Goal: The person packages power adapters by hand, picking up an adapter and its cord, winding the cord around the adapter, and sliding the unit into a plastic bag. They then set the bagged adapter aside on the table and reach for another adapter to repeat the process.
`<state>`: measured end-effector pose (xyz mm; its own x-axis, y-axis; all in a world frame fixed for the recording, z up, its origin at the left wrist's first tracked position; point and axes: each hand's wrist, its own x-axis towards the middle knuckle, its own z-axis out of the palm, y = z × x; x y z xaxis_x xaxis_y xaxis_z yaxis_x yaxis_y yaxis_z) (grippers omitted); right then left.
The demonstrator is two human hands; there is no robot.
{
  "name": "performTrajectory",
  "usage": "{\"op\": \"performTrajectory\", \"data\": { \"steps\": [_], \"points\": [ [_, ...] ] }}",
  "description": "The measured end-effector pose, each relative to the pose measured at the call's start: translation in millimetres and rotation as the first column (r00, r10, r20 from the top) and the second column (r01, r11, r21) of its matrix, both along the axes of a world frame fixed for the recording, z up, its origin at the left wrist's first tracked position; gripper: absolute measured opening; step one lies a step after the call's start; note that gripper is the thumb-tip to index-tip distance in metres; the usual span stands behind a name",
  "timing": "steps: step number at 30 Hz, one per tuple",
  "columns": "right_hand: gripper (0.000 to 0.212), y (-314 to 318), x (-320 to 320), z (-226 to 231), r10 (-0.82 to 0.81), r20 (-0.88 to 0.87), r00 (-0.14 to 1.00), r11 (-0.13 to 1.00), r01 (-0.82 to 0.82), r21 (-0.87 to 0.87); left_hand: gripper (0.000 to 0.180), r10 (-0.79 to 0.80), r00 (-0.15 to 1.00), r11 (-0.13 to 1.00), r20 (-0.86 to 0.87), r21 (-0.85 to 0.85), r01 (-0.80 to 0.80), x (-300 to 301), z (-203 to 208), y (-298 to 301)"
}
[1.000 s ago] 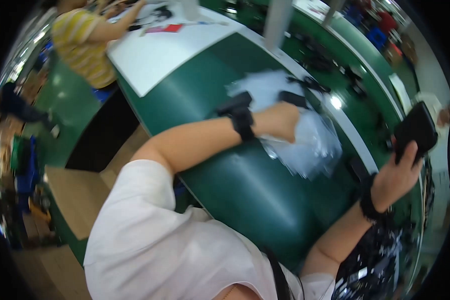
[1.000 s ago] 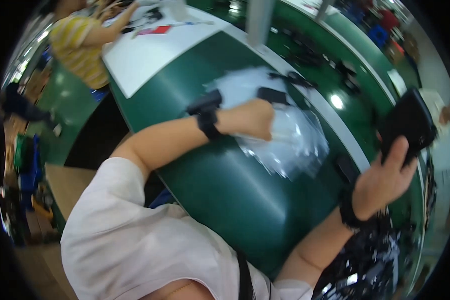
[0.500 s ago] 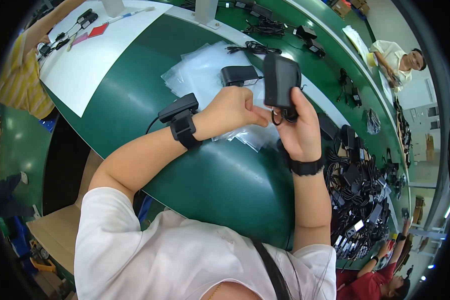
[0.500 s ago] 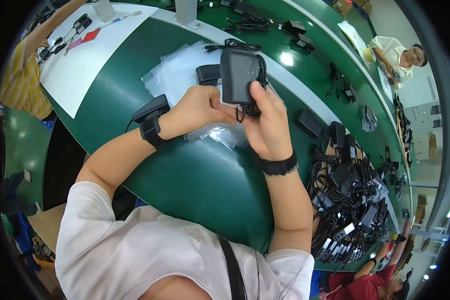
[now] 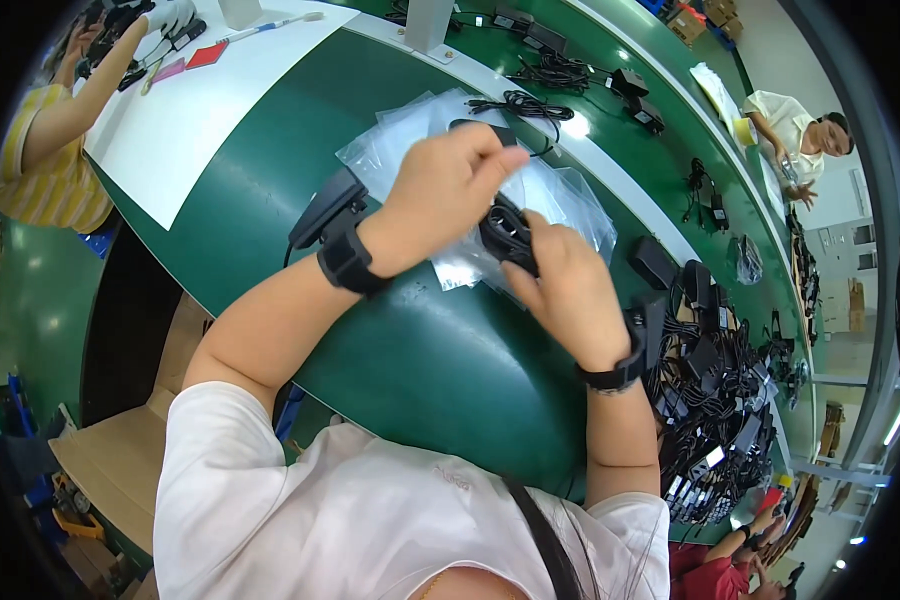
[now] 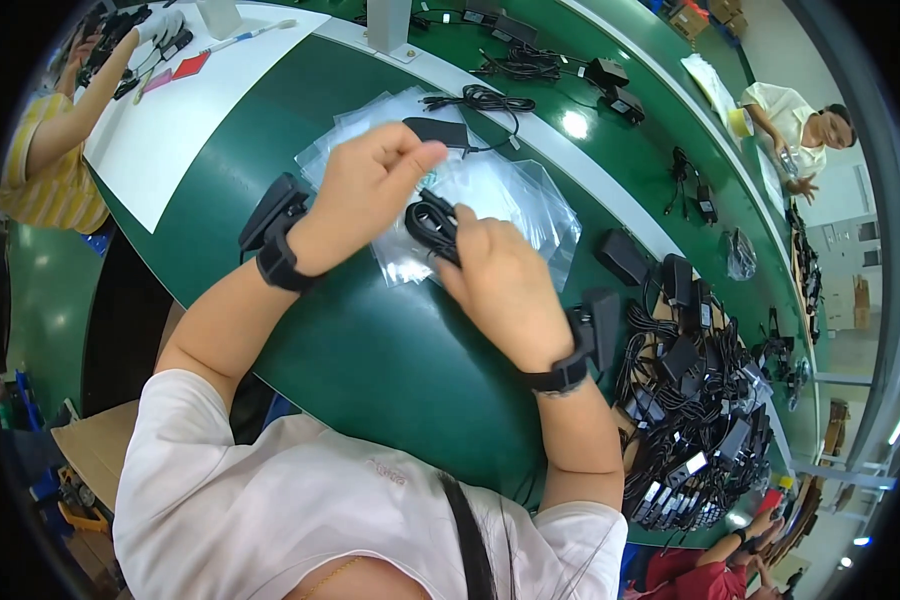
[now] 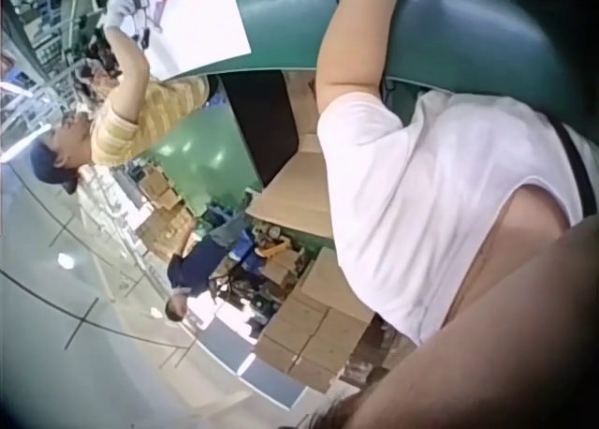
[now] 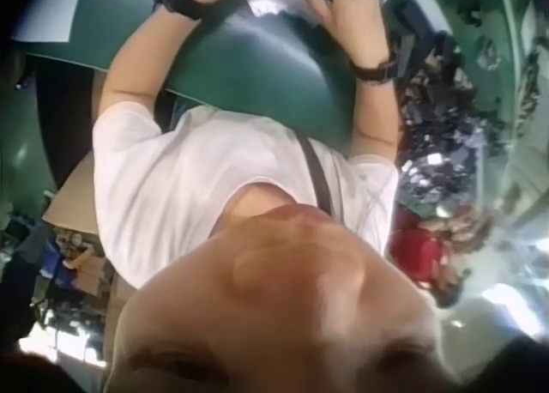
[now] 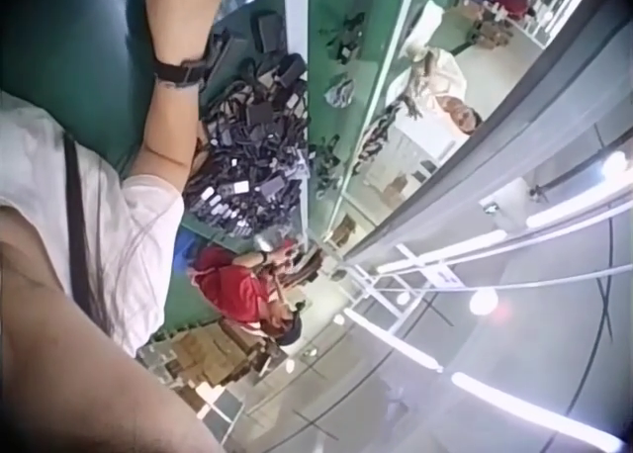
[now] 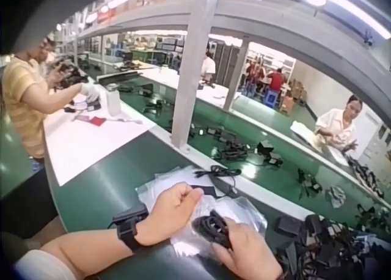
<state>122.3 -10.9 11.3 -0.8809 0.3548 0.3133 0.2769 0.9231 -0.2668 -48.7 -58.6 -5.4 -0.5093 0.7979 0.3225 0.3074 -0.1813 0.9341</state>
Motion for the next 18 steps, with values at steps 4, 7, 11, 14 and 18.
{"op": "performTrajectory", "data": {
  "steps": [4,7,11,14,18],
  "points": [
    [0.028,2,-10,-20,-0.081,-0.041,0.996,0.994,0.077,-0.078,0.023,-0.123,0.900,0.990,-0.418,0.010,0.139,24,5,-12],
    [0.016,21,-9,-6,-0.391,-0.028,0.920,0.684,0.270,-0.677,0.021,-0.115,0.836,0.992,-0.536,-0.016,0.127,34,11,-17],
    [0.020,18,-6,-4,-0.627,-0.307,0.716,0.002,-0.393,-0.920,0.019,-0.097,0.872,0.988,-0.480,0.063,0.144,46,8,-8],
    [0.029,4,-20,6,-0.551,-0.442,0.708,0.529,-0.113,-0.841,0.027,0.041,0.799,0.972,-0.600,0.210,0.108,56,11,-12],
    [0.048,22,-24,-11,-0.409,-0.669,0.620,0.851,-0.004,-0.525,0.042,0.148,0.758,0.940,-0.635,0.328,0.091,70,11,-2]
  ]
}}
